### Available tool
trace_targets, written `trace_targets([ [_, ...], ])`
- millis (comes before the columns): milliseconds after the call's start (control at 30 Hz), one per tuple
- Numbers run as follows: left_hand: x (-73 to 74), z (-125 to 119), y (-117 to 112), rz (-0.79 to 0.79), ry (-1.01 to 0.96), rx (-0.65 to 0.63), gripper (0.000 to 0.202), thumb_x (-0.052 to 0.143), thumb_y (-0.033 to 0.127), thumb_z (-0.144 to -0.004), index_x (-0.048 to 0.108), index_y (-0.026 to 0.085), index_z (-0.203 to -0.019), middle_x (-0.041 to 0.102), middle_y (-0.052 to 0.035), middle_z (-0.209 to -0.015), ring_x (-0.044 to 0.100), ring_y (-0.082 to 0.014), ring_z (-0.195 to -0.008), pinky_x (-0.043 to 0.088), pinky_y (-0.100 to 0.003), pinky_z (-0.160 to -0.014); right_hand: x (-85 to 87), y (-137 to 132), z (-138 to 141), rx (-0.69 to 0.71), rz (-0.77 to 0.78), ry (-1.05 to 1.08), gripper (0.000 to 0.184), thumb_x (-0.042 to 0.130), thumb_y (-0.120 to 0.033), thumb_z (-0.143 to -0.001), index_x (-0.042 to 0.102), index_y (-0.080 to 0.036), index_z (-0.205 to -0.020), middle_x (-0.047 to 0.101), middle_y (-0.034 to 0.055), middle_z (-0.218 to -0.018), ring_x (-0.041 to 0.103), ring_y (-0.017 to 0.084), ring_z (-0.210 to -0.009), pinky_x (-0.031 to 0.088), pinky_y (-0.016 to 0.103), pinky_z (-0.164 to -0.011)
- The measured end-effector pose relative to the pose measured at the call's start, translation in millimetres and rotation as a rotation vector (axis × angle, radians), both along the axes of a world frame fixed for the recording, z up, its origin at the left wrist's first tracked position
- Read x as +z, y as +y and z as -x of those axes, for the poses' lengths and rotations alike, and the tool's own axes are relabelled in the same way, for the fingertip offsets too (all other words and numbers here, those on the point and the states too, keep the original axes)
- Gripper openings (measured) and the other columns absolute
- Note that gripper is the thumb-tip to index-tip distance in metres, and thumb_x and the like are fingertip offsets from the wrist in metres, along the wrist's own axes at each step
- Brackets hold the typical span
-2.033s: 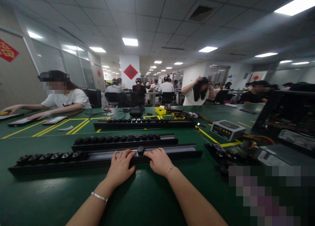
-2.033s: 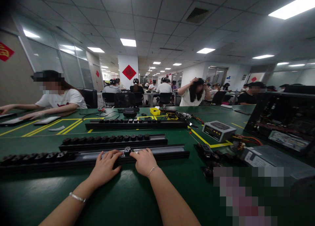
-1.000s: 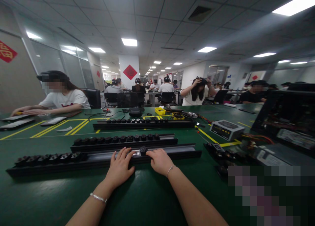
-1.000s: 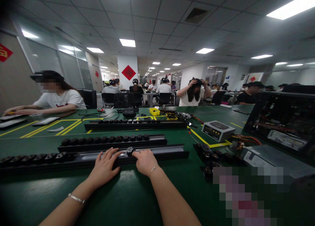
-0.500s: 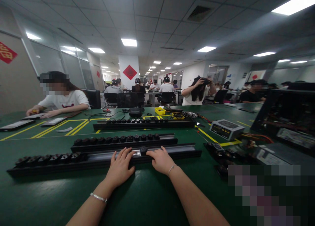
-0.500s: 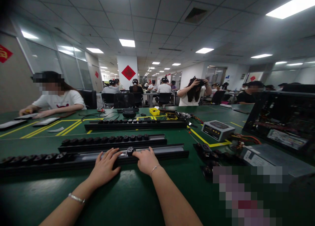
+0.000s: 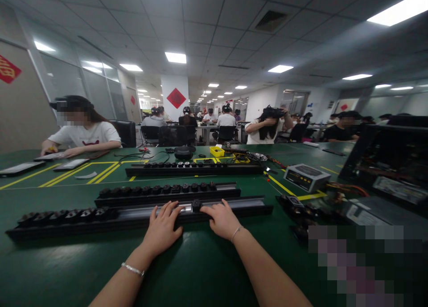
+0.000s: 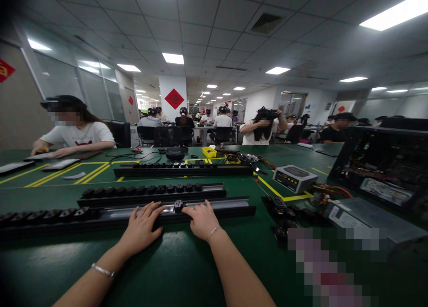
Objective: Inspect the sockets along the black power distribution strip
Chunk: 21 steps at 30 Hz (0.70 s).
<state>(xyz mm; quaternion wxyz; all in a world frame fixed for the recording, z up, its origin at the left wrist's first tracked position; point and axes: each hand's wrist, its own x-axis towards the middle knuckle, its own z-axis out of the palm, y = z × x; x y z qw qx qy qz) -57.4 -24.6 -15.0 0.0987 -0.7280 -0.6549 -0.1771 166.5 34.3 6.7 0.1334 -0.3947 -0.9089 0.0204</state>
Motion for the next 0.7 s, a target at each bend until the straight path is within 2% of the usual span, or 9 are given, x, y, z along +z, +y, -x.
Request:
trace_targets([
  [200, -0.2, 0.3, 0.1, 0.005, 0.008, -0.002, 0.056, 0.049, 0.031, -0.070, 0.042, 0.031, -0.125, 0.040, -0.0031, -0.137, 0.028, -0.0260, -0.129, 0.008, -0.053, -0.105, -5.2, -3.3, -2.3, -0.003, -0.081, -0.015, 0.051, 0.044, -0.018, -0.075, 0.044, -0.028, -0.125, 0.056, 0.0040, -0.096, 0.045, 0.017, -0.098, 0.010, 0.040, -0.104],
  [433, -0.2, -0.8, 0.9, 0.015, 0.017, 0.020, 0.056, 0.048, 0.031, -0.070, 0.042, 0.031, -0.125, 0.040, -0.0026, -0.137, 0.029, -0.0260, -0.129, 0.009, -0.053, -0.105, -11.0, -3.3, -2.2, -0.019, -0.099, 0.007, 0.049, 0.043, -0.018, -0.076, 0.045, -0.029, -0.123, 0.055, 0.0037, -0.096, 0.045, 0.017, -0.099, 0.011, 0.038, -0.104],
  [567, -0.7, -0.5, 1.2, 0.014, 0.026, 0.021, 0.055, 0.048, 0.031, -0.070, 0.042, 0.031, -0.125, 0.040, -0.0020, -0.137, 0.029, -0.0257, -0.129, 0.009, -0.052, -0.105, -10.3, -2.2, -2.9, -0.009, -0.118, 0.001, 0.049, 0.043, -0.017, -0.076, 0.046, -0.029, -0.123, 0.056, 0.0038, -0.096, 0.046, 0.017, -0.097, 0.016, 0.036, -0.101],
  [700, -1.1, 0.0, 1.2, 0.012, 0.030, 0.018, 0.056, 0.048, 0.032, -0.070, 0.042, 0.031, -0.125, 0.040, -0.0020, -0.137, 0.029, -0.0253, -0.129, 0.008, -0.052, -0.105, -7.3, -0.9, -2.7, 0.000, -0.104, -0.003, 0.048, 0.041, -0.016, -0.077, 0.047, -0.028, -0.123, 0.058, 0.0043, -0.094, 0.047, 0.017, -0.093, 0.026, 0.032, -0.091],
])
